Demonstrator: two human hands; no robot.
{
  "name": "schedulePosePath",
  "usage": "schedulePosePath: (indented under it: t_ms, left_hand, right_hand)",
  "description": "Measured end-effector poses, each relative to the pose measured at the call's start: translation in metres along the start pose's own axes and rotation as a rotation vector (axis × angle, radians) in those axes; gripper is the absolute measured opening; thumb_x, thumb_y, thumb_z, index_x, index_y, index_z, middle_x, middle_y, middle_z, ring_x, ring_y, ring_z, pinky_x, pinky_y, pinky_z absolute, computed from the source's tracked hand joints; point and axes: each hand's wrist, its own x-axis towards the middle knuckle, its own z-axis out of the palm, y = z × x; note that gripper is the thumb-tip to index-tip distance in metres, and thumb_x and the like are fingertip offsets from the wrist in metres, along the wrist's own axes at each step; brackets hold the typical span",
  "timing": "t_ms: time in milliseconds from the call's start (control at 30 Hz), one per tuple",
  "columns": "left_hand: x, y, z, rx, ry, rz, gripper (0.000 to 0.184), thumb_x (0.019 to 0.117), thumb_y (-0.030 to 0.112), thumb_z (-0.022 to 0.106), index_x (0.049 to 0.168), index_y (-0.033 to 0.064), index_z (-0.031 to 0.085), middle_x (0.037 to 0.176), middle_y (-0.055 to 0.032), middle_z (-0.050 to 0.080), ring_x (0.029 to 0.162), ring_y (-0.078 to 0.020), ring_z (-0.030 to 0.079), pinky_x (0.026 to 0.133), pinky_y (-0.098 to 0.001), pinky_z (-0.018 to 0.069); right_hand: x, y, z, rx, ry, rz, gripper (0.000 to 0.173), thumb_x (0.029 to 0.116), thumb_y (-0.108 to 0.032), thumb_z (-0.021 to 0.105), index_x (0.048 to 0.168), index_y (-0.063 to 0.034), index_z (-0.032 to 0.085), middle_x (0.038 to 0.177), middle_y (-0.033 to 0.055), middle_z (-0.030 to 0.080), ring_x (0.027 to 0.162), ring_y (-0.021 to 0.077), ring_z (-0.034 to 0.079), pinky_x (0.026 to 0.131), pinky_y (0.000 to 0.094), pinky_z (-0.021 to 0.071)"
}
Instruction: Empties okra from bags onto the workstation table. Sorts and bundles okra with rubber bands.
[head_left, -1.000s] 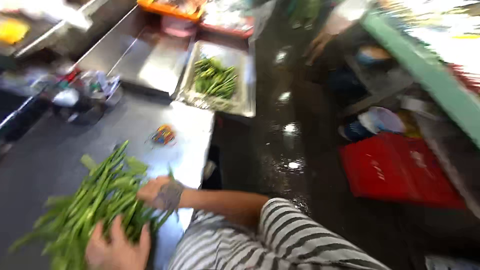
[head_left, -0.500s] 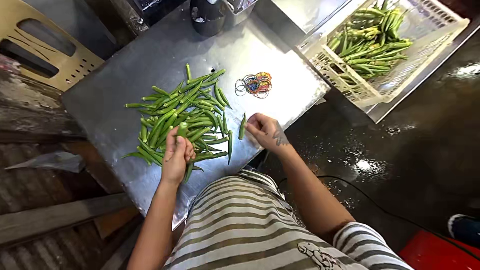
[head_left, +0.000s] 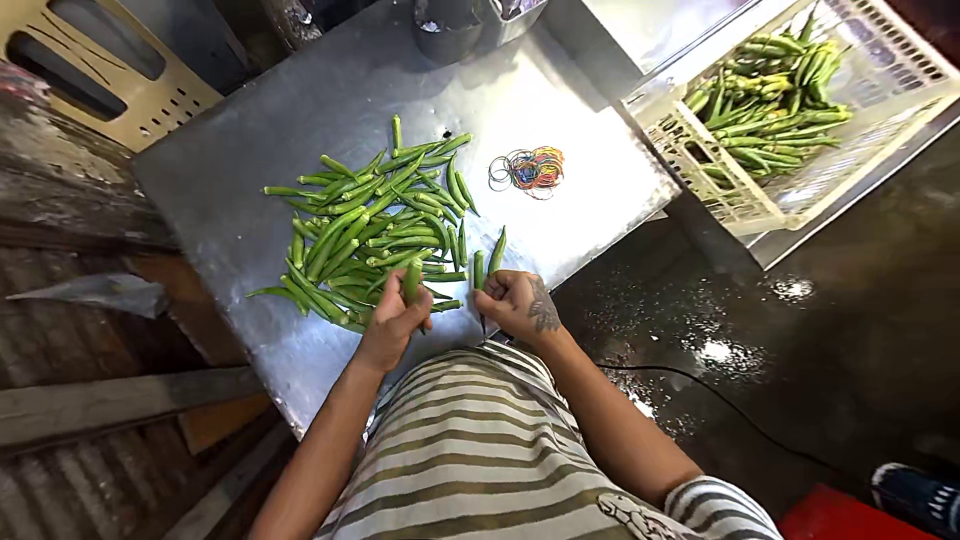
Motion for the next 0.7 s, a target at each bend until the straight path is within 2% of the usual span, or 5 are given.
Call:
schedulePosePath:
  t_ms: [100, 167, 300, 400, 700]
  left_hand:
    - [0.011, -0.007, 0.023, 0.008, -0.045, -0.030, 0.056, 0.0974, 0.023, 0.066, 0.143, 0.0058, 0.037, 0.107, -0.0089, 0.064, 0.094, -0.0183, 0.067, 0.086, -0.0370, 0.0584]
    - [0.021, -0.009, 0.038, -0.078, 0.053, -0.074, 0.030, 0.1054, 0.017, 0.055, 0.133, 0.0061, 0.048, 0.091, -0.0083, 0.062, 0.076, -0.0168, 0.064, 0.073, -0.0336, 0.0579]
    - [0.029, -0.004, 0.035, -0.467, -0.018, -0.178, 0.023, 0.1129, 0.027, 0.032, 0.115, 0.0118, 0.050, 0.074, -0.0009, 0.047, 0.058, -0.0123, 0.051, 0.056, -0.0276, 0.0517]
    - [0.026, 0.001, 0.024, -0.570, -0.057, -0.220, 0.039, 0.1133, 0.037, 0.026, 0.116, 0.0111, 0.055, 0.081, -0.0042, 0.055, 0.068, -0.0175, 0.060, 0.067, -0.0352, 0.0584]
    - [0.025, -0.004, 0.036, -0.387, 0.133, -0.042, 0.024, 0.1033, 0.008, 0.055, 0.126, 0.0032, 0.049, 0.100, -0.0131, 0.067, 0.086, -0.0215, 0.069, 0.080, -0.0383, 0.0605]
  right_hand:
    - [-0.014, -0.012, 0.002, 0.170, -0.105, -0.226, 0.037, 0.0907, -0.046, 0.071, 0.088, -0.0098, 0.074, 0.065, -0.0052, 0.061, 0.056, 0.0027, 0.053, 0.056, 0.0266, 0.0477]
    - [-0.009, -0.010, 0.001, 0.183, -0.021, -0.279, 0.031, 0.0957, -0.040, 0.068, 0.093, -0.0095, 0.076, 0.067, -0.0039, 0.064, 0.058, 0.0032, 0.056, 0.057, 0.0264, 0.0501]
    - [0.031, 0.030, -0.005, -0.463, 0.227, -0.244, 0.038, 0.0948, -0.010, 0.057, 0.126, -0.0266, 0.071, 0.117, 0.0128, 0.066, 0.102, 0.0331, 0.065, 0.079, 0.0529, 0.0549]
    - [0.047, 0.059, -0.009, -0.645, 0.250, -0.255, 0.029, 0.0928, -0.016, 0.066, 0.116, -0.0323, 0.074, 0.141, 0.0155, 0.056, 0.124, 0.0427, 0.053, 0.092, 0.0615, 0.0470]
    - [0.006, -0.023, 0.002, 0.332, 0.102, -0.397, 0.033, 0.0904, -0.025, 0.077, 0.115, -0.0059, 0.067, 0.084, 0.0012, 0.071, 0.071, 0.0097, 0.068, 0.066, 0.0291, 0.0599]
